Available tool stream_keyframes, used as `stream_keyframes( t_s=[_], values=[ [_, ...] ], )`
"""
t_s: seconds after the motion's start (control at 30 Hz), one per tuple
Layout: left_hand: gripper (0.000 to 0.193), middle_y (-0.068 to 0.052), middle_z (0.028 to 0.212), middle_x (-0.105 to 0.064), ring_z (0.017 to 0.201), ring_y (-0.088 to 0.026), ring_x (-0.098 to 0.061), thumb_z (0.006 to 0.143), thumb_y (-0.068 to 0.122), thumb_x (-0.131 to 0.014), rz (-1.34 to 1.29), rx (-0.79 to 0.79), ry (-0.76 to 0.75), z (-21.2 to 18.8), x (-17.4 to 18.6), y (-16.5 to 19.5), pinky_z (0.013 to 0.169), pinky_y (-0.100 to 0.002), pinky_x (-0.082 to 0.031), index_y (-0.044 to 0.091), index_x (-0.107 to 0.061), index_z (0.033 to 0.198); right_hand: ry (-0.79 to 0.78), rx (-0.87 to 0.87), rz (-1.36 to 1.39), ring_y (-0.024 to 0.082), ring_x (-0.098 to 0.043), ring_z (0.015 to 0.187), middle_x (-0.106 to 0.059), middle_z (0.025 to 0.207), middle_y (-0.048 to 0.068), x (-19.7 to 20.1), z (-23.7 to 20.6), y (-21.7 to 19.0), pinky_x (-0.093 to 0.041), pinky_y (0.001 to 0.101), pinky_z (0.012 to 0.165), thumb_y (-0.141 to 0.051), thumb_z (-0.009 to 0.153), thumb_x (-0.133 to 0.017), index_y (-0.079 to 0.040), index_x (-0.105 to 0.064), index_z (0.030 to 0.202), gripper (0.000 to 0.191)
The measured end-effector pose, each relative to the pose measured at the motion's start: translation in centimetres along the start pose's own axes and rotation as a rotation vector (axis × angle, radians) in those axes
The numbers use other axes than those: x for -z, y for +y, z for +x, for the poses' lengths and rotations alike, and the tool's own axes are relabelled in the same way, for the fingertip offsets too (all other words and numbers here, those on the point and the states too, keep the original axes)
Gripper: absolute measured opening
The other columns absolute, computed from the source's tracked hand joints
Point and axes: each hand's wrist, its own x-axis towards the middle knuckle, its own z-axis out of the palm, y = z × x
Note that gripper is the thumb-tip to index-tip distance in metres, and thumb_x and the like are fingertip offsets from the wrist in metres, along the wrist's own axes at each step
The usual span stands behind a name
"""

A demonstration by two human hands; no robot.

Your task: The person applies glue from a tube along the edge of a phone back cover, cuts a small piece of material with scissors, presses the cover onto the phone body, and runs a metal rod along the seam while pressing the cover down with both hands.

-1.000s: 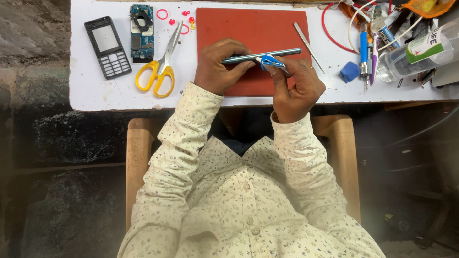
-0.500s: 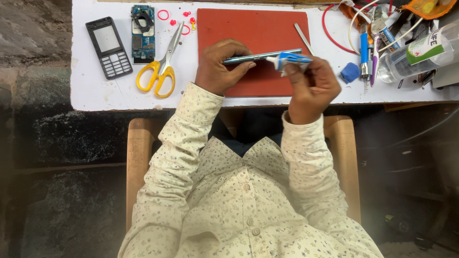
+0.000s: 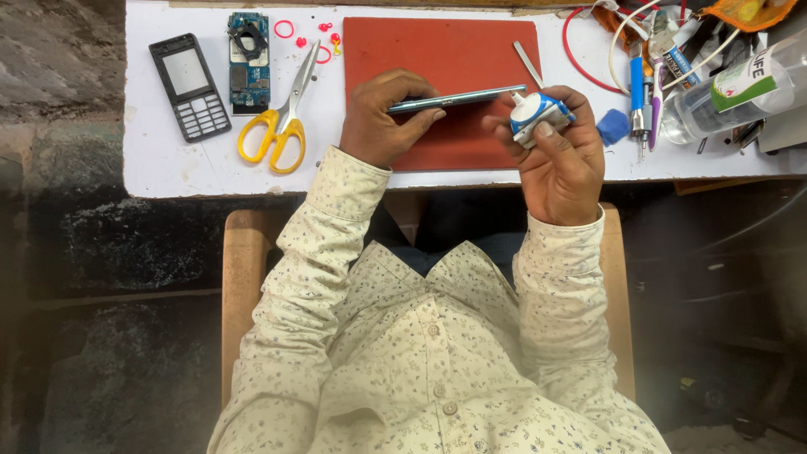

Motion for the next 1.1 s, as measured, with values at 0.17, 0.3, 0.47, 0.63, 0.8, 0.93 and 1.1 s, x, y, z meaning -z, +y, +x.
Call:
stream_keyframes(
  t_s=[0.17,0.3,0.47,0.63,0.8,0.93,1.1],
  values=[
    [0.016,-0.009,0.098,-0.075,0.086,-0.019,-0.073,0.086,0.004,-0.086,-0.009,0.007,0.001,0.0,0.0,0.0,0.076,-0.029,-0.059,0.001,-0.074,0.097,-0.134,0.018,-0.037,0.03,-0.074,0.1,-0.07,0.125,0.026,0.2,0.1,0.4,-0.064,0.0372,0.086,-0.006,0.107,-0.063,-0.007,-0.049,0.142,0.038],
    [0.017,-0.009,0.097,-0.075,0.086,-0.019,-0.073,0.086,0.004,-0.086,0.004,-0.003,0.002,0.1,0.0,0.0,0.075,-0.029,-0.059,0.001,-0.074,0.097,-0.124,0.012,-0.083,0.028,-0.073,0.099,-0.068,0.121,0.027,0.8,0.1,0.5,-0.064,0.0355,0.088,-0.003,0.109,-0.064,0.0,-0.051,0.147,0.04],
    [0.017,-0.009,0.097,-0.074,0.085,-0.018,-0.072,0.086,0.004,-0.086,-0.009,0.005,-0.001,0.0,0.1,0.0,0.075,-0.029,-0.059,0.001,-0.074,0.097,-0.118,0.041,-0.134,0.028,-0.074,0.092,-0.07,0.121,0.027,1.0,0.2,0.6,-0.065,0.0323,0.077,-0.002,0.107,-0.062,0.002,-0.052,0.143,0.038],
    [0.017,-0.009,0.097,-0.074,0.085,-0.018,-0.072,0.086,0.004,-0.086,-0.014,0.004,0.001,0.1,0.0,0.0,0.075,-0.029,-0.058,0.001,-0.074,0.097,-0.072,0.102,-0.208,0.026,-0.074,0.085,-0.071,0.121,0.03,0.9,0.2,0.9,-0.063,0.0298,0.07,-0.002,0.109,-0.061,0.002,-0.053,0.14,0.032],
    [0.016,-0.009,0.097,-0.074,0.085,-0.018,-0.072,0.086,0.004,-0.086,-0.021,0.01,-0.002,0.0,0.0,0.0,0.074,-0.029,-0.058,0.001,-0.073,0.096,-0.032,0.156,-0.254,0.023,-0.072,0.078,-0.071,0.113,0.03,0.6,0.2,1.8,-0.061,0.0299,0.064,-0.002,0.112,-0.061,0.0,-0.053,0.137,0.026],
    [0.016,-0.009,0.097,-0.074,0.085,-0.018,-0.072,0.086,0.003,-0.086,-0.02,0.011,-0.002,0.0,0.0,0.1,0.074,-0.029,-0.058,0.001,-0.074,0.096,-0.073,0.128,-0.181,0.031,-0.076,0.094,-0.068,0.129,0.031,0.5,0.3,1.9,-0.066,0.0371,0.079,-0.003,0.108,-0.063,-0.003,-0.052,0.135,0.03],
    [0.016,-0.009,0.097,-0.075,0.085,-0.018,-0.072,0.086,0.004,-0.086,-0.015,0.013,-0.002,0.1,0.0,0.2,0.074,-0.029,-0.058,0.0,-0.074,0.097,-0.097,0.161,-0.132,0.037,-0.072,0.114,-0.063,0.142,0.031,0.6,0.7,1.8,-0.065,0.0437,0.094,-0.004,0.105,-0.069,-0.006,-0.051,0.132,0.033]
  ],
)
